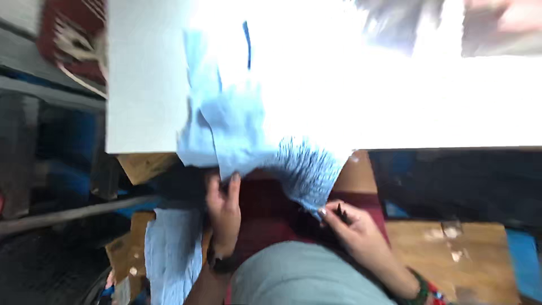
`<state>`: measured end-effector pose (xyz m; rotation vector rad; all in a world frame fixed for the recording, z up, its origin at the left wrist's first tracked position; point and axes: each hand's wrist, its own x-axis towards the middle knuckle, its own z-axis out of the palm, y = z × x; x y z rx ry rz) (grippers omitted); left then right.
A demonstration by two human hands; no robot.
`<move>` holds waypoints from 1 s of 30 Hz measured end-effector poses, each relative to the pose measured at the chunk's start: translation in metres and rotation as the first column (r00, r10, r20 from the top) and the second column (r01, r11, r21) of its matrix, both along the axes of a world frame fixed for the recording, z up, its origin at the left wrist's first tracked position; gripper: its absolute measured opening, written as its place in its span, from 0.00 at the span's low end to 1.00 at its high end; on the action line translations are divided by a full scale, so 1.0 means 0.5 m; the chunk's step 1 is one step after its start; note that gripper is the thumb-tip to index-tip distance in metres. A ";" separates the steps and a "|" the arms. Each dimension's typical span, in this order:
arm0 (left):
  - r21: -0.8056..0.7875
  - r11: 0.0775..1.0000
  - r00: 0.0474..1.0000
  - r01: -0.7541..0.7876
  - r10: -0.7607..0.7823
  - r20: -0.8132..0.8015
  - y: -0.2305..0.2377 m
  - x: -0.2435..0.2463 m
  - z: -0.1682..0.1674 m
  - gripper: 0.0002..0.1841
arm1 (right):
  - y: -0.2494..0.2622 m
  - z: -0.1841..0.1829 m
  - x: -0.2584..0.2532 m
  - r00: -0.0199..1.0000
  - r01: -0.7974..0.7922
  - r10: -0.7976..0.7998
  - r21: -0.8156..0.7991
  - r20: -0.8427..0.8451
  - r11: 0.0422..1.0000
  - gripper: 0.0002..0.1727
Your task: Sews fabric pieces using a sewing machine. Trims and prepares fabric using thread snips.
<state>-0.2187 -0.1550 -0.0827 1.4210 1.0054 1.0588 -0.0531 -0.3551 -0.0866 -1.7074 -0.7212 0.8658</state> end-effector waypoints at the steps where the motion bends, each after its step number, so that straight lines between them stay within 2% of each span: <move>1: 0.046 0.999 1.000 -0.018 0.018 0.013 -0.007 0.001 0.014 0.07 | 0.002 -0.002 0.001 1.000 0.009 -0.009 0.009 -0.002 1.000 0.10; 3: 0.143 0.989 0.997 -0.042 0.032 0.074 -0.027 0.001 0.048 0.06 | 0.003 -0.007 -0.001 1.000 0.020 -0.020 0.020 -0.005 1.000 0.10; 5: 0.177 0.983 0.984 -0.049 0.018 0.177 -0.051 0.009 0.085 0.08 | 0.000 -0.005 0.000 1.000 0.017 -0.017 0.013 0.004 1.000 0.11; 7: 0.093 0.996 0.954 0.000 -0.028 0.297 -0.080 0.019 0.118 0.12 | -0.004 -0.001 0.000 1.000 0.002 -0.002 0.015 0.018 1.000 0.12; 9: -0.019 0.993 0.925 0.114 -0.099 0.366 -0.115 0.023 0.140 0.18 | -0.004 0.002 0.003 1.000 -0.003 0.003 0.037 0.023 0.999 0.12; 10: -0.025 0.982 0.913 0.185 -0.162 0.376 -0.136 0.024 0.144 0.19 | -0.004 0.004 0.005 1.000 -0.007 0.006 0.053 0.028 0.999 0.12; 14: 0.161 0.877 0.843 0.452 -0.480 0.243 -0.188 0.028 0.123 0.15 | -0.013 0.008 0.002 0.999 -0.010 0.005 0.108 0.049 0.994 0.12; 16: 0.165 0.825 0.825 0.540 -0.558 0.091 -0.186 0.029 0.107 0.11 | -0.014 0.012 0.002 0.999 -0.006 0.000 0.122 0.053 0.992 0.11; 18: 0.162 0.791 0.807 0.590 -0.581 -0.100 -0.188 0.029 0.091 0.15 | -0.017 0.009 0.004 0.999 -0.003 -0.002 0.124 0.033 0.992 0.12; 20: 0.208 0.773 0.796 0.599 -0.548 -0.255 -0.195 0.031 0.073 0.20 | -0.021 0.010 0.005 1.000 0.000 0.001 0.123 -0.003 0.992 0.12; 22: 0.361 0.760 0.832 0.540 -0.417 -0.366 -0.197 0.035 0.050 0.18 | -0.023 0.012 0.004 1.000 0.002 0.002 0.131 -0.028 0.991 0.12; 25: 0.584 0.697 0.900 0.417 -0.228 -0.371 -0.174 0.037 0.039 0.08 | -0.027 0.017 0.004 1.000 -0.004 0.008 0.131 -0.031 0.991 0.12; 27: 0.693 0.636 0.931 0.341 -0.124 -0.345 -0.154 0.041 0.053 0.05 | -0.030 0.022 0.005 1.000 -0.008 0.010 0.127 -0.016 0.992 0.12; 30: 0.772 0.524 0.925 0.360 -0.095 -0.367 -0.140 0.045 0.084 0.06 | -0.034 0.027 0.005 1.000 -0.012 0.015 0.126 -0.022 0.992 0.12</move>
